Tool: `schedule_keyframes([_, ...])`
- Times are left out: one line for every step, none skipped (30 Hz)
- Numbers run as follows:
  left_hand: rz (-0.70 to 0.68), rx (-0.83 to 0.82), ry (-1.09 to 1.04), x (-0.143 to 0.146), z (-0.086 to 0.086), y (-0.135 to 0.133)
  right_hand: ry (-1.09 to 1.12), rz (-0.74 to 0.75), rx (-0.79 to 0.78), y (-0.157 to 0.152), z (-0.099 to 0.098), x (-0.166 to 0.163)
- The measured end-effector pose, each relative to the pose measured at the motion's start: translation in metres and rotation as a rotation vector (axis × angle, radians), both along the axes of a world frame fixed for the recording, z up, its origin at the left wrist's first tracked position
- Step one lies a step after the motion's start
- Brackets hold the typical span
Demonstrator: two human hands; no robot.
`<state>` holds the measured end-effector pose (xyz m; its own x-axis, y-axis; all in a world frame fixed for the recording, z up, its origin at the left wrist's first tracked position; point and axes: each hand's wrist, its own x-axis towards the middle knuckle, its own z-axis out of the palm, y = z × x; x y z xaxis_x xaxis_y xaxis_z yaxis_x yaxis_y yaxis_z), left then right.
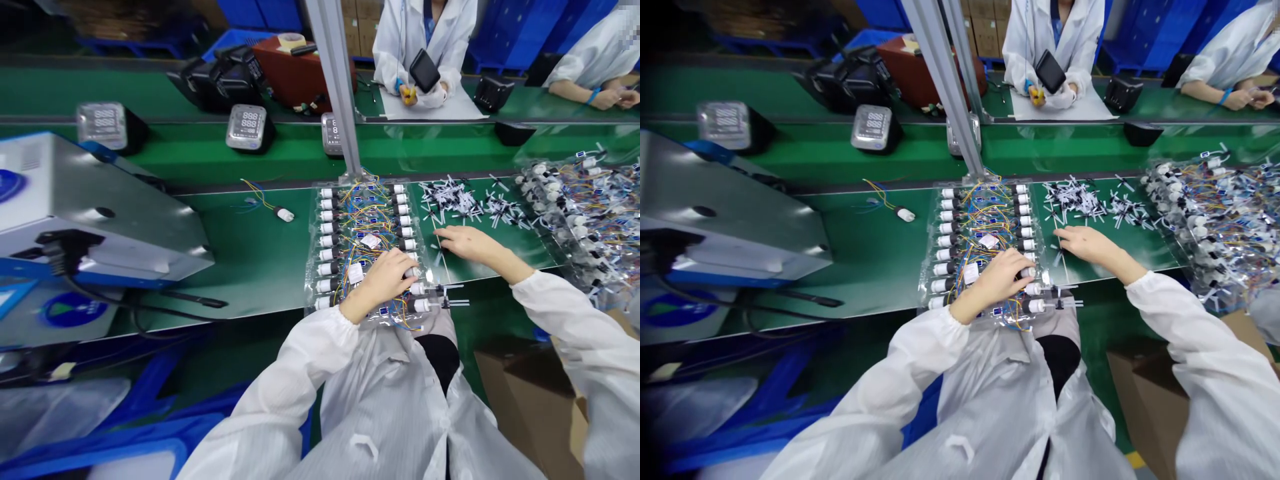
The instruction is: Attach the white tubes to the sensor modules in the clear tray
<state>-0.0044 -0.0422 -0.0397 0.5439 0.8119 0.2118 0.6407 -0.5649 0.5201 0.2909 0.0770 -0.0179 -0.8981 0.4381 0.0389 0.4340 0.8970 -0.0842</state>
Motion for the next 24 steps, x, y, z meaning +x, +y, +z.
schedule_keyframes([0.010, 0.000, -0.010, 0.000, -0.001, 0.000, 0.028, -0.032, -0.037, 0.000, 0.003, 0.004])
schedule_keyframes([0.021, -0.001, -0.018, 0.000, -0.002, 0.000, 0.080, -0.081, -0.086, -0.001, 0.007, 0.007])
schedule_keyframes([0.031, -0.002, -0.022, 0.000, -0.003, 0.000, 0.160, -0.148, -0.146, -0.004, 0.010, 0.009])
schedule_keyframes([0.035, -0.004, -0.023, 0.000, -0.003, 0.000, 0.269, -0.230, -0.224, -0.010, 0.013, 0.008])
schedule_keyframes([0.033, -0.007, -0.021, -0.001, -0.003, 0.000, 0.404, -0.319, -0.320, -0.017, 0.015, 0.005])
schedule_keyframes([0.027, -0.009, -0.018, -0.001, -0.003, 0.000, 0.551, -0.406, -0.437, -0.026, 0.016, -0.001])
schedule_keyframes([0.019, -0.010, -0.017, -0.001, -0.002, 0.000, 0.696, -0.481, -0.568, -0.035, 0.016, -0.010])
schedule_keyframes([0.012, -0.012, -0.020, -0.001, -0.002, 0.000, 0.822, -0.531, -0.705, -0.045, 0.014, -0.019])
schedule_keyframes([0.009, -0.014, -0.028, -0.001, -0.001, 0.000, 0.920, -0.554, -0.833, -0.055, 0.011, -0.029])
schedule_keyframes([0.008, -0.018, -0.038, -0.001, 0.000, 0.000, 0.989, -0.557, -0.936, -0.064, 0.007, -0.039])
schedule_keyframes([0.007, -0.024, -0.049, -0.001, 0.000, -0.001, 1.033, -0.553, -1.008, -0.071, 0.002, -0.047])
schedule_keyframes([0.008, -0.031, -0.059, -0.001, 0.000, -0.001, 1.063, -0.555, -1.047, -0.078, -0.003, -0.054])
schedule_keyframes([0.011, -0.038, -0.068, 0.000, 0.000, -0.001, 1.082, -0.571, -1.050, -0.083, -0.009, -0.059])
schedule_keyframes([0.017, -0.043, -0.076, 0.000, -0.001, -0.001, 1.089, -0.604, -1.017, -0.088, -0.015, -0.062])
schedule_keyframes([0.027, -0.045, -0.084, 0.000, -0.001, -0.002, 1.087, -0.646, -0.958, -0.092, -0.020, -0.064])
schedule_keyframes([0.037, -0.046, -0.092, 0.001, -0.002, -0.002, 1.082, -0.688, -0.891, -0.096, -0.025, -0.065])
schedule_keyframes([0.048, -0.048, -0.098, 0.001, -0.002, -0.002, 1.079, -0.721, -0.831, -0.100, -0.029, -0.066])
schedule_keyframes([0.056, -0.051, -0.101, 0.001, -0.003, -0.002, 1.080, -0.739, -0.793, -0.104, -0.032, -0.068])
schedule_keyframes([0.060, -0.056, -0.100, 0.002, -0.003, -0.002, 1.087, -0.742, -0.779, -0.108, -0.035, -0.069])
schedule_keyframes([0.064, -0.061, -0.096, 0.002, -0.003, -0.002, 1.106, -0.734, -0.784, -0.112, -0.038, -0.072])
schedule_keyframes([0.066, -0.066, -0.093, 0.002, -0.003, -0.001, 1.133, -0.722, -0.791, -0.116, -0.040, -0.074])
schedule_keyframes([0.068, -0.068, -0.091, 0.002, -0.002, -0.001, 1.163, -0.714, -0.787, -0.118, -0.042, -0.076])
schedule_keyframes([0.071, -0.068, -0.092, 0.002, -0.002, -0.001, 1.189, -0.712, -0.777, -0.120, -0.044, -0.079])
schedule_keyframes([0.072, -0.065, -0.094, 0.003, -0.003, 0.000, 1.210, -0.715, -0.762, -0.122, -0.046, -0.080])
